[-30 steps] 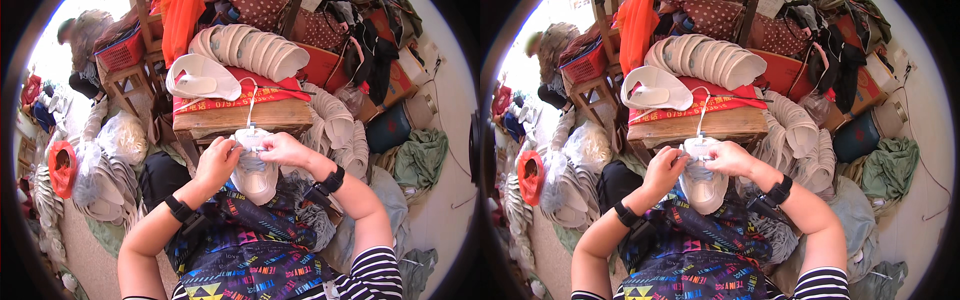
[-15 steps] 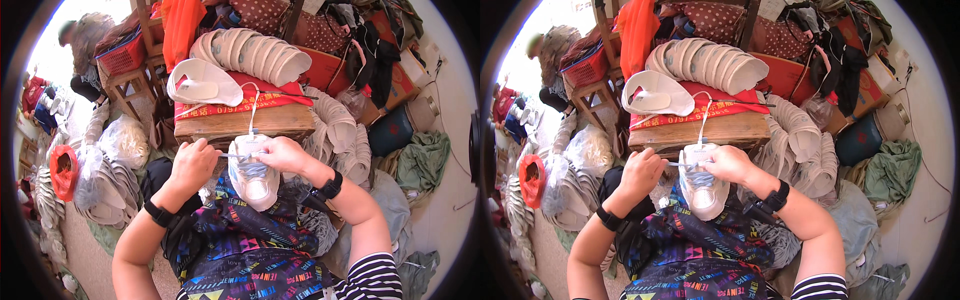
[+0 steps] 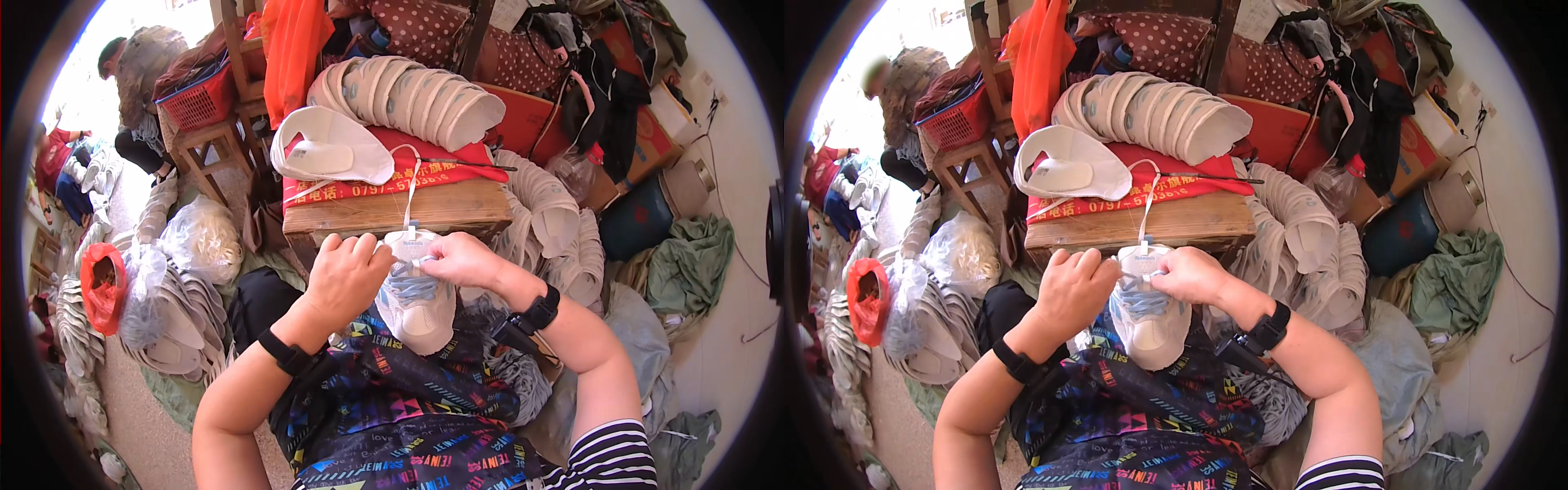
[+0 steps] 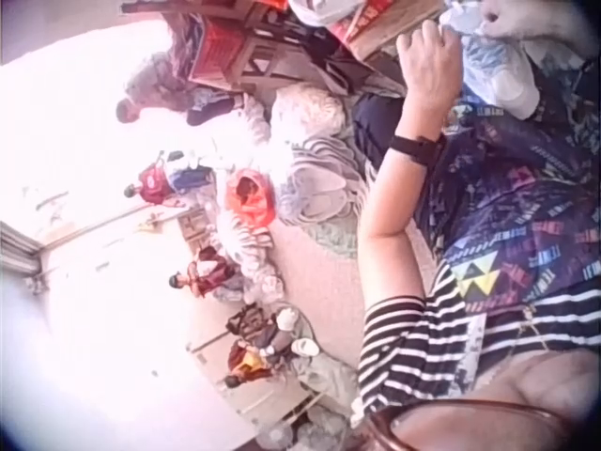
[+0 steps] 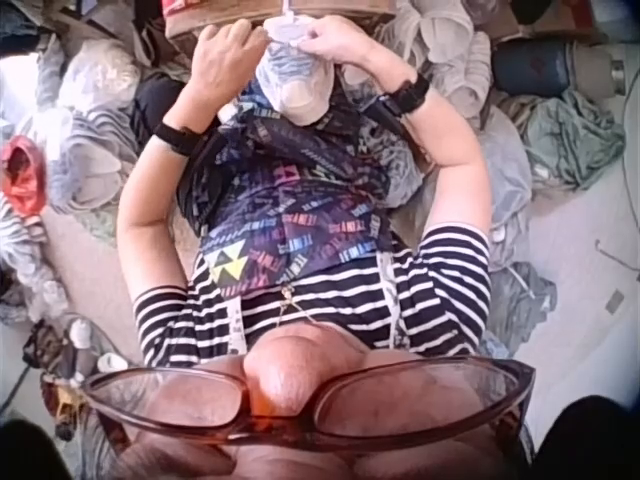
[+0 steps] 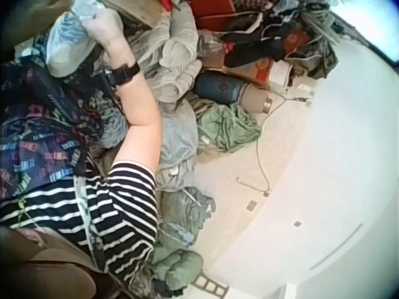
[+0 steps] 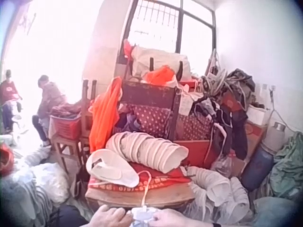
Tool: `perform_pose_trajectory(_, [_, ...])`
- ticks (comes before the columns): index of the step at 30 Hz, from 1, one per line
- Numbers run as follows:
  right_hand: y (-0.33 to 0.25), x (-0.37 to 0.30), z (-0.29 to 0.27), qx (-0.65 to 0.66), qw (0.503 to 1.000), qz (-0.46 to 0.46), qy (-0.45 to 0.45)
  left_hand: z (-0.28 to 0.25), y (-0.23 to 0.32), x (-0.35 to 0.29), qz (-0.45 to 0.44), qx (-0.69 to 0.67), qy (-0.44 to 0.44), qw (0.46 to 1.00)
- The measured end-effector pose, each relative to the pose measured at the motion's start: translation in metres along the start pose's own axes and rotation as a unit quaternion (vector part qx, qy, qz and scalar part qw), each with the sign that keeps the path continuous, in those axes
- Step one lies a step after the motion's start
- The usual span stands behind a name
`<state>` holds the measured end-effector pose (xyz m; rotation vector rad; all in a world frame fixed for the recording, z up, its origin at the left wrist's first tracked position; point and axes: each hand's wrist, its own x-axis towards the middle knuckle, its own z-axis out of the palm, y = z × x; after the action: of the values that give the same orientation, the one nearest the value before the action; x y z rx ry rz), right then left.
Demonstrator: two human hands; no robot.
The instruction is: Lace a white athletic shoe in a manufacturing or assembly setting.
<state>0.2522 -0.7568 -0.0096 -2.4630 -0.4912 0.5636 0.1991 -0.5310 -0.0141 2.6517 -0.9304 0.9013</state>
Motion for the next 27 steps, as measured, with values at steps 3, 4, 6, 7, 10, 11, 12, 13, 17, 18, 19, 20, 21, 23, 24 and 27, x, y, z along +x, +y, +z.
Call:
perform_pose_trajectory(3, [-0.002,-0.005,0.003,-0.021,1.000,-0.003,0.017,0.009,-0.003,-0.014,0.021,-0.003,-0.039,0.999])
perform_pose_trajectory(4, [-0.006,-0.008,0.003,-0.041,0.999,-0.010,0.035,0.010,-0.003,-0.020,0.010,-0.004,-0.032,0.999])
perform_pose_trajectory(6, [-0.013,-0.014,0.005,-0.060,0.997,-0.016,0.051,0.013,-0.009,-0.024,-0.008,0.004,-0.052,0.999])
perform_pose_trajectory(7, [-0.018,-0.016,0.007,-0.069,0.995,-0.012,0.071,0.015,-0.010,-0.025,-0.025,0.012,-0.070,0.997])
perform_pose_trajectory(10, [-0.015,-0.017,0.007,-0.041,0.996,-0.006,0.075,0.028,-0.006,-0.026,-0.147,-0.089,-0.103,0.980])
perform_pose_trajectory(11, [-0.011,-0.015,0.006,-0.004,0.998,-0.005,0.061,0.031,-0.005,-0.027,-0.205,-0.132,-0.123,0.962])
perform_pose_trajectory(12, [-0.003,-0.012,0.005,-0.003,0.998,-0.003,0.061,0.031,-0.006,-0.025,-0.204,-0.133,-0.124,0.962])
perform_pose_trajectory(13, [0.007,-0.008,0.004,0.105,0.994,0.014,0.023,0.029,-0.008,-0.021,-0.263,-0.171,-0.128,0.941])
perform_pose_trajectory(17, [0.002,-0.019,0.006,0.307,0.952,-0.003,0.011,0.024,-0.009,-0.024,-0.343,-0.272,-0.096,0.894])
perform_pose_trajectory(18, [0.003,-0.021,0.009,0.308,0.951,-0.002,0.011,0.028,-0.011,-0.025,-0.314,-0.293,-0.046,0.902])
perform_pose_trajectory(19, [0.006,-0.023,0.013,0.340,0.939,0.009,0.042,0.029,-0.012,-0.029,-0.314,-0.293,-0.047,0.902])
perform_pose_trajectory(20, [0.008,-0.025,0.016,0.371,0.925,0.021,0.073,0.028,-0.012,-0.033,-0.438,-0.431,-0.041,0.788])
perform_pose_trajectory(21, [0.011,-0.028,0.016,0.373,0.925,0.022,0.074,0.022,-0.012,-0.031,-0.541,-0.550,-0.034,0.636])
perform_pose_trajectory(23, [0.018,-0.037,0.011,0.174,0.971,-0.047,0.157,0.002,-0.026,-0.034,-0.576,-0.677,-0.041,0.457])
perform_pose_trajectory(24, [0.020,-0.040,0.009,0.177,0.971,-0.046,0.157,-0.003,-0.032,-0.044,-0.574,-0.728,-0.046,0.372])
perform_pose_trajectory(27, [0.022,-0.050,0.002,0.146,0.981,-0.034,0.123,-0.011,-0.035,-0.052,-0.569,-0.788,-0.021,0.236])
